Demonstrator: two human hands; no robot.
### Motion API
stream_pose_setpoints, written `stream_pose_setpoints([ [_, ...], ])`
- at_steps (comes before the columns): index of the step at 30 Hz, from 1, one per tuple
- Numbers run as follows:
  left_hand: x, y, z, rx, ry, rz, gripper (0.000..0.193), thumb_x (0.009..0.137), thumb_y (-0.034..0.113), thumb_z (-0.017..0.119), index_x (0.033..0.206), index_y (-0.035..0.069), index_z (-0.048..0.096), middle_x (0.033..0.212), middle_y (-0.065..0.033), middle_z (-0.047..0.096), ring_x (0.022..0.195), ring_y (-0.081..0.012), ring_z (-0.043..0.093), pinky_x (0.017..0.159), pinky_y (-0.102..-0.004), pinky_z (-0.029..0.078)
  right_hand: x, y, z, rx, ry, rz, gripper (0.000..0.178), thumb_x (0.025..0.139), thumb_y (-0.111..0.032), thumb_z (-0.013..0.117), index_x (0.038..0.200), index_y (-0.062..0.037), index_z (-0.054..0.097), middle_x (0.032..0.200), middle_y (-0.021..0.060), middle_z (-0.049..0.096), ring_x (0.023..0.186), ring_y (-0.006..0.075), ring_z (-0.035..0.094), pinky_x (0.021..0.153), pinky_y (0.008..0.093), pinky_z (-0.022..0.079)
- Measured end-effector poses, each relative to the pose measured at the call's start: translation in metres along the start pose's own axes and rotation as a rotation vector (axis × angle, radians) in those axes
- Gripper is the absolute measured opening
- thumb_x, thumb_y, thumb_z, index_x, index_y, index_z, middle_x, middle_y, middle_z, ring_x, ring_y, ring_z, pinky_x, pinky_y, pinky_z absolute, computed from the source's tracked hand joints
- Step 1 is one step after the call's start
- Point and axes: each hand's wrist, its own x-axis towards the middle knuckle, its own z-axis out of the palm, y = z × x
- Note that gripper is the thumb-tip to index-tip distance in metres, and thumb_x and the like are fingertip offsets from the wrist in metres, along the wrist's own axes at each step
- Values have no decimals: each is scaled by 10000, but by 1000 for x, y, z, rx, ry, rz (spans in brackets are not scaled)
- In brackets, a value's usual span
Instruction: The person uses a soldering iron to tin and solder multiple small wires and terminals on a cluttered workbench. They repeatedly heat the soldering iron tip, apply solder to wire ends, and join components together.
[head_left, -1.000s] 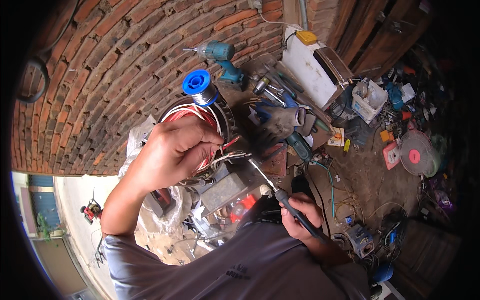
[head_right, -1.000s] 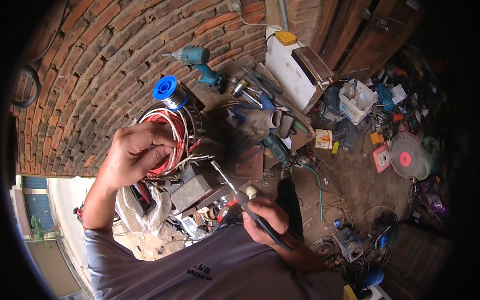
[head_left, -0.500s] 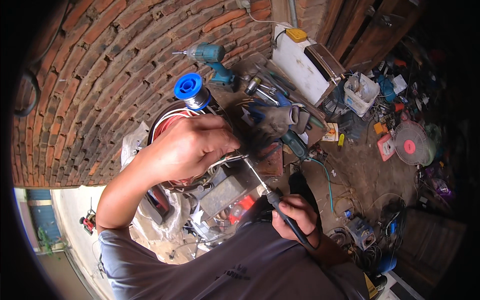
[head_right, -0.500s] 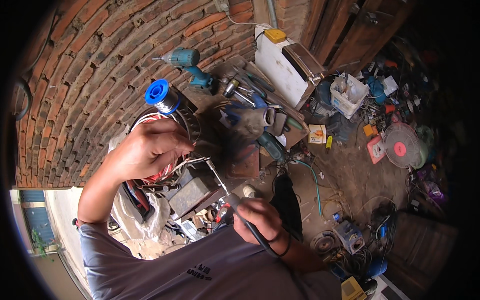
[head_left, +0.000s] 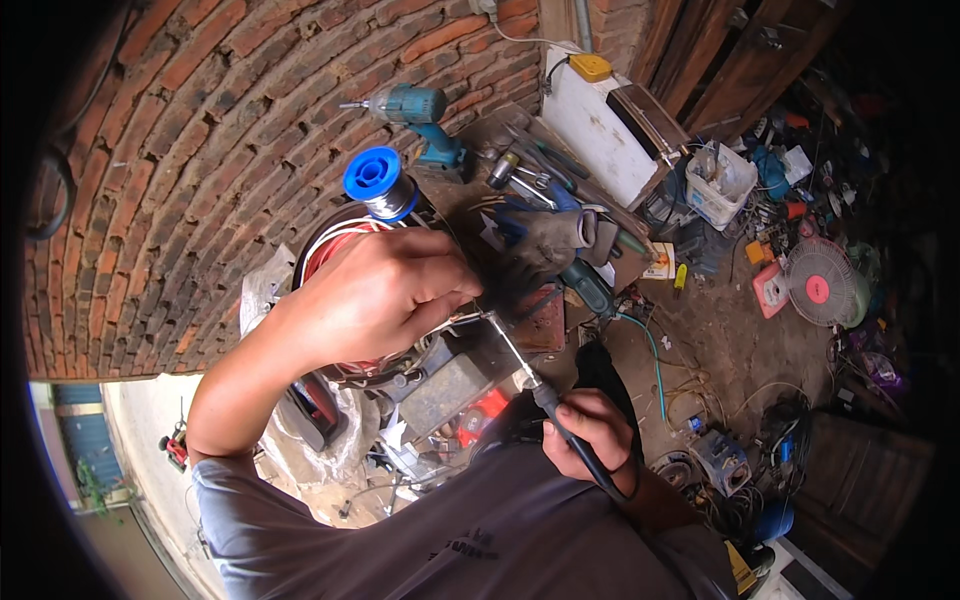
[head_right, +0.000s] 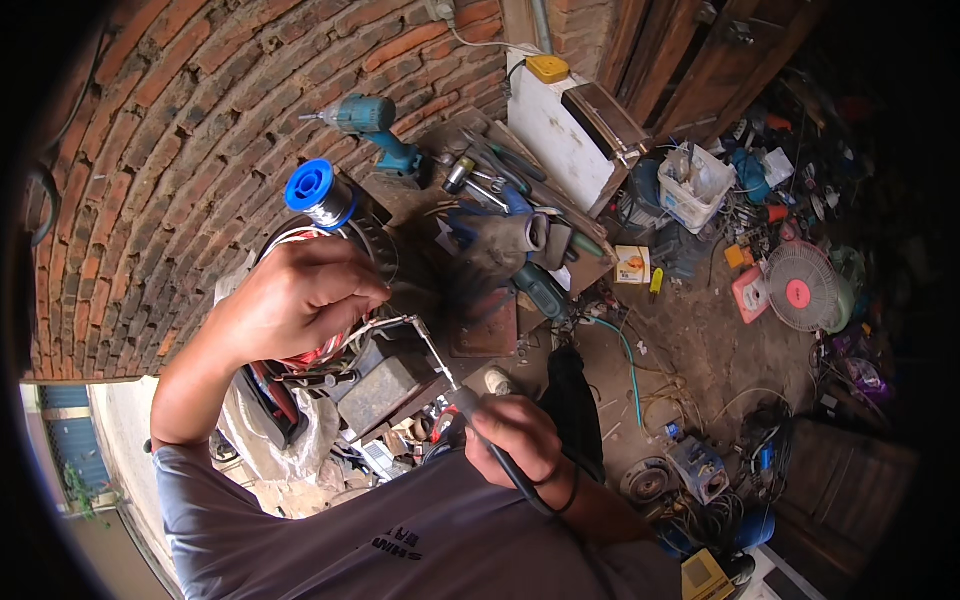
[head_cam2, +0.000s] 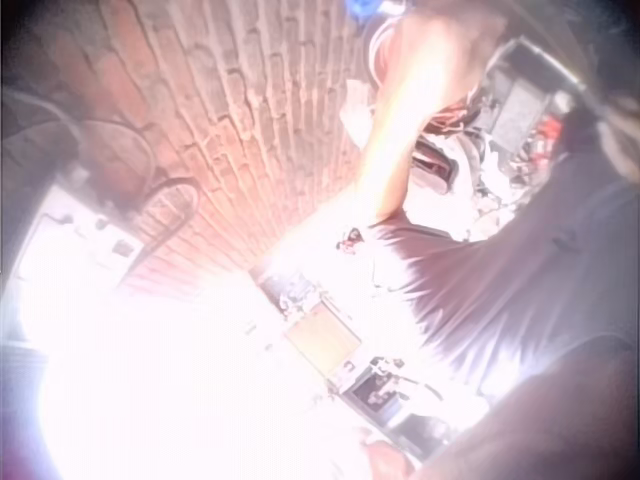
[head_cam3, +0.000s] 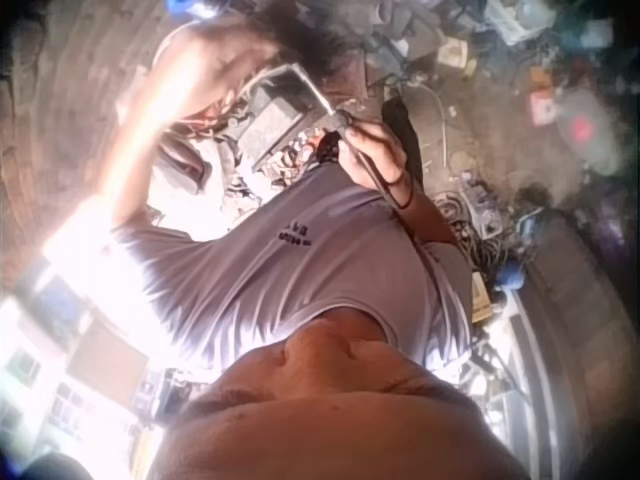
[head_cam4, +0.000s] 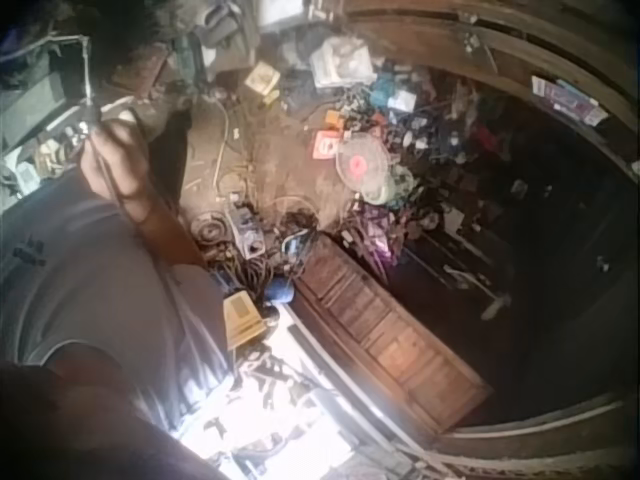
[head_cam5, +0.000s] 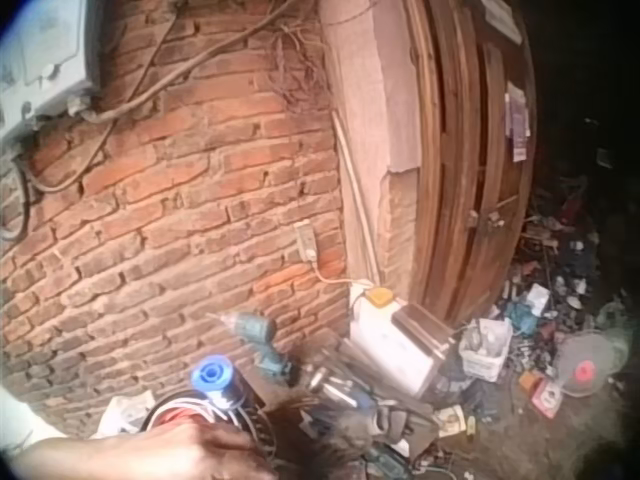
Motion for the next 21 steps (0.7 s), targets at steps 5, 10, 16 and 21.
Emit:
stream_pose_setpoints([
  [5,4,0,-1,-19,-9,-24,153,851,-5,734,1004,-6,739,934,-137,705,875,-346,714,760,-430,586,2,0,-1,1,-3,-3,495,818,78,748,1277,4,579,1001,188,672,788,321,703,684,406,610],
  [10,4,-2,0,-10,1,-27,152,851,-3,734,1002,-2,741,931,-136,708,861,-341,719,750,-421,585,-1,1,-2,20,-1,-1,490,817,77,749,1273,0,586,1014,180,669,798,323,706,684,405,610],
  [16,5,0,0,-8,1,-30,145,854,2,735,999,0,741,930,-131,709,862,-337,721,745,-420,586,0,1,-3,35,-15,4,492,825,70,753,1281,-4,582,1017,180,671,803,327,707,680,403,608],
  [21,7,1,0,5,-10,-30,147,860,6,732,1007,3,743,928,-129,707,861,-337,718,739,-423,586,0,0,-2,24,-7,-1,492,833,62,756,1287,-3,576,1017,180,672,809,331,710,683,405,607],
])
